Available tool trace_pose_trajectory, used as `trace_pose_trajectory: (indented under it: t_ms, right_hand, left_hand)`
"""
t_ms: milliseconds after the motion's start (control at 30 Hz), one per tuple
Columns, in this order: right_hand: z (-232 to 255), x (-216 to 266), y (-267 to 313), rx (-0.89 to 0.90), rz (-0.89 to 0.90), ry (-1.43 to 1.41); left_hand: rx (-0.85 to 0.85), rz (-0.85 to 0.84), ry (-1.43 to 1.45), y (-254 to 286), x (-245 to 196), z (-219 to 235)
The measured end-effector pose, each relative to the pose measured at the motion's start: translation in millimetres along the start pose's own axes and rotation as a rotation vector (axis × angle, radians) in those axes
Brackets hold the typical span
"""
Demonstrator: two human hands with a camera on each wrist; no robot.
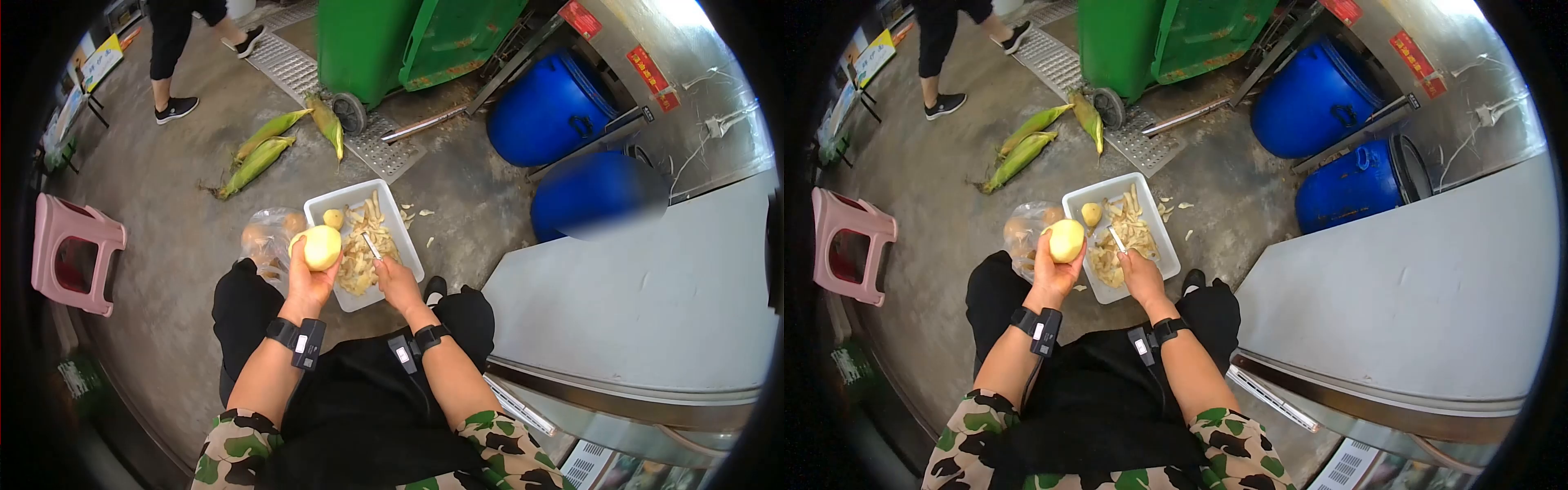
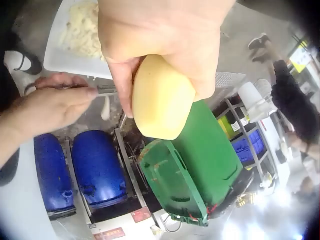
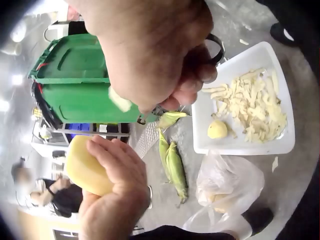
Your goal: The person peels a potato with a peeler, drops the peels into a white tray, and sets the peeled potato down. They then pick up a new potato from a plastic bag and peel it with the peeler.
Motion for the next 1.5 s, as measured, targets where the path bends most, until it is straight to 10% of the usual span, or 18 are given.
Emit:
trace_pose_trajectory:
  t_ms: [500,1067,1333,1500]
  right_hand:
    - [45.7,28.1,18.8,0.186,-0.38,-0.92]
    - [106.1,48.4,-46.5,0.129,-0.413,-1.418]
    - [100.1,48.2,-53.9,0.118,-0.523,-1.375]
    - [85.1,60.3,-51.7,0.15,-0.47,-1.369]
  left_hand:
    - [-0.183,0.362,-0.439,6.0,27.2,78.6]
    - [-0.295,0.463,-0.44,-211.7,102.0,83.2]
    - [-0.316,0.419,0.036,-261.0,111.4,69.2]
    - [-0.181,0.11,-0.391,-197.9,48.0,69.0]
Point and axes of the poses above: each hand's wrist, its own y-axis away from the middle knuckle, its own z-axis out of the back of the hand, x = y × z, the point moved 7 cm from there along -y, towards the middle knuckle, and after that the axes turned 5 degrees about -x, right-handed, at the moved point
